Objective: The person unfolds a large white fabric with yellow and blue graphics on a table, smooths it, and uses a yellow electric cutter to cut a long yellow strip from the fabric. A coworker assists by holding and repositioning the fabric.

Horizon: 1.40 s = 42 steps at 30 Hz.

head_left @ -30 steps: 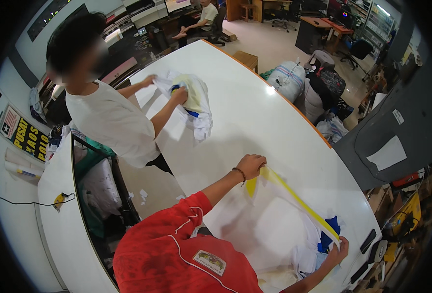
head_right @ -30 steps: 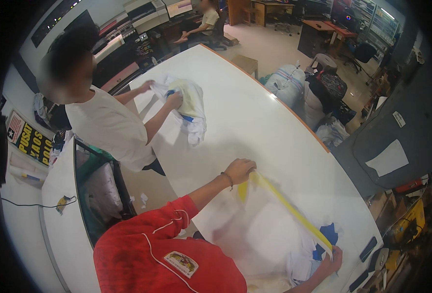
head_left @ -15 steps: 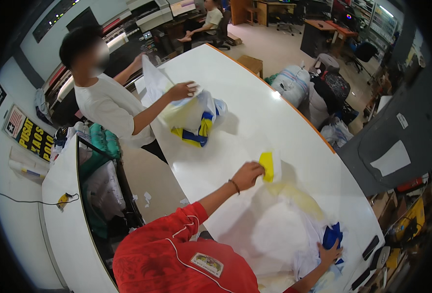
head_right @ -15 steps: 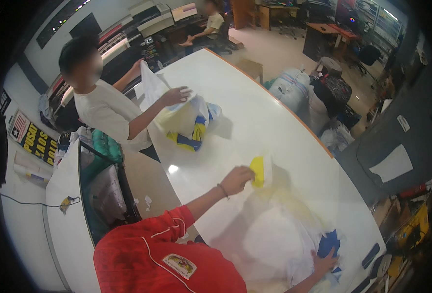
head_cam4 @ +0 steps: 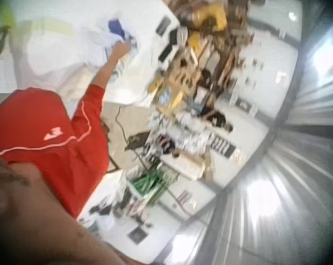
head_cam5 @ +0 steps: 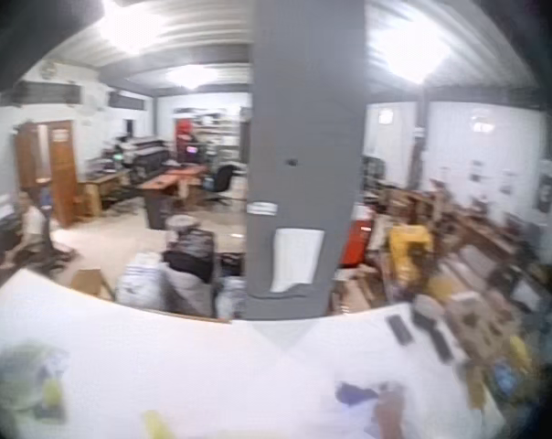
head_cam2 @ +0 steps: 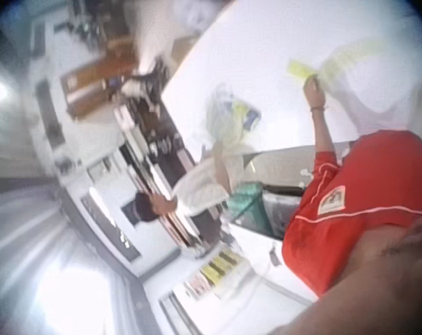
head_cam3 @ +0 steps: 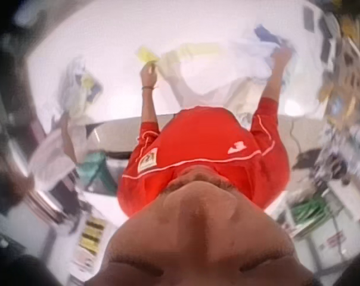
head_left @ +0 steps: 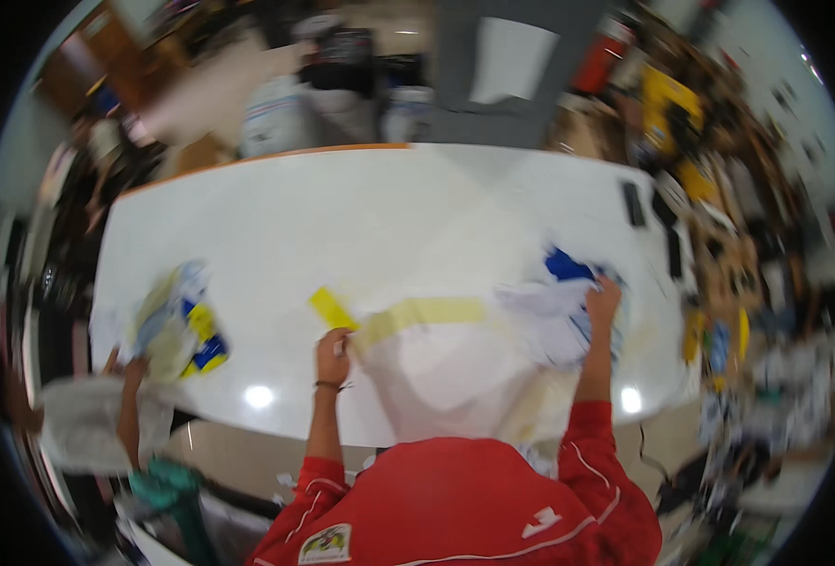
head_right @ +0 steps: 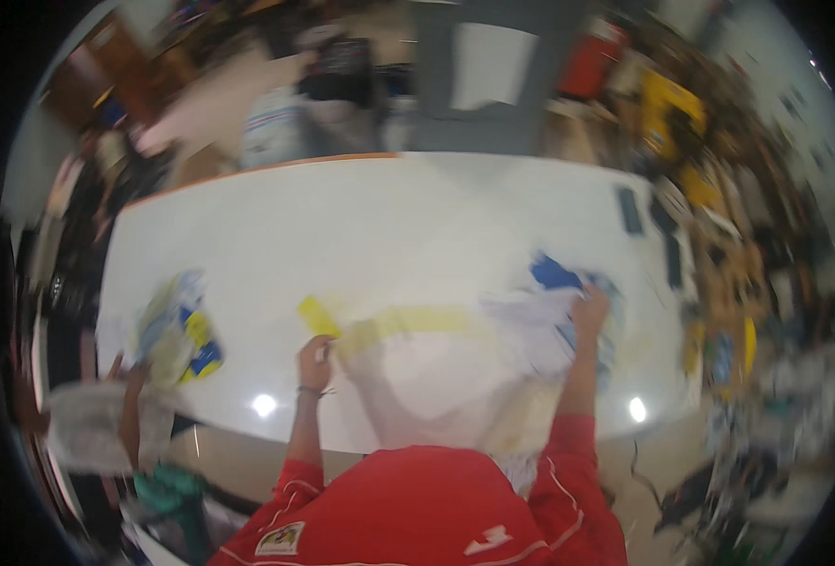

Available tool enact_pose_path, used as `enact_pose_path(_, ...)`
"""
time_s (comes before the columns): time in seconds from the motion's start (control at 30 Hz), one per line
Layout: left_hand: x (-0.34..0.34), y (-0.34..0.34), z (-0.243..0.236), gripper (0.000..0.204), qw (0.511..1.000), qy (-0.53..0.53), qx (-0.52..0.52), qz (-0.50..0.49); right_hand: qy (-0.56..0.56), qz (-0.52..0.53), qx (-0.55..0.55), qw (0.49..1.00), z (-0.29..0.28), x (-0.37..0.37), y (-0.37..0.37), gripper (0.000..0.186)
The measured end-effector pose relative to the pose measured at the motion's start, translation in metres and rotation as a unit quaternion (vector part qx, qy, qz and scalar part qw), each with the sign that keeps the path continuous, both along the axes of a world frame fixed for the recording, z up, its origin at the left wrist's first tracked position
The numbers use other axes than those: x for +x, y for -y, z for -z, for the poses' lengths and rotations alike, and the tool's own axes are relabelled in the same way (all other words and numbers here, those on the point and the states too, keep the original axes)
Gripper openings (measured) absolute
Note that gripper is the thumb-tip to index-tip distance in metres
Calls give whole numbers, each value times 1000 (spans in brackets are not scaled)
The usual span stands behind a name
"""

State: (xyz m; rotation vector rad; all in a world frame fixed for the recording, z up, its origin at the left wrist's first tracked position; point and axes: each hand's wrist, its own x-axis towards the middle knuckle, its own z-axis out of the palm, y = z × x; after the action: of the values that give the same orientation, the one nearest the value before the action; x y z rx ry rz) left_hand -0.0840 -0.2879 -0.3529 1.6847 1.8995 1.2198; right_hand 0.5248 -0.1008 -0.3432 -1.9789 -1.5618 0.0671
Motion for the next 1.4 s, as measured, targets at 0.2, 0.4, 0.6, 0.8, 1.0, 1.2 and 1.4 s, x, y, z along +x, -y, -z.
enact_pose_path(0.2,22,-7,-22,22,991,43,-123,27,-7,119,-73,990,-94,-1,106,44)
enact_pose_path(0.4,38,-25,-41,22,986,64,-127,85,75,206,-244,945,-46,-61,170,81)
enact_pose_path(0.6,56,-44,-68,19,988,57,-95,109,51,172,-142,973,-10,-15,189,83)
enact_pose_path(0.8,83,-37,-82,18,982,105,-98,126,20,206,-200,958,-24,42,205,79)
enact_pose_path(1.0,114,-35,-118,12,969,137,-137,150,8,72,50,996,-92,-26,191,71)
enact_pose_path(1.2,164,-42,-190,26,916,-71,-181,352,-329,-396,-42,856,-124,-189,163,94)
enact_pose_path(1.4,142,-44,-235,22,883,-100,-206,409,-333,-497,-269,755,-143,-216,160,47)
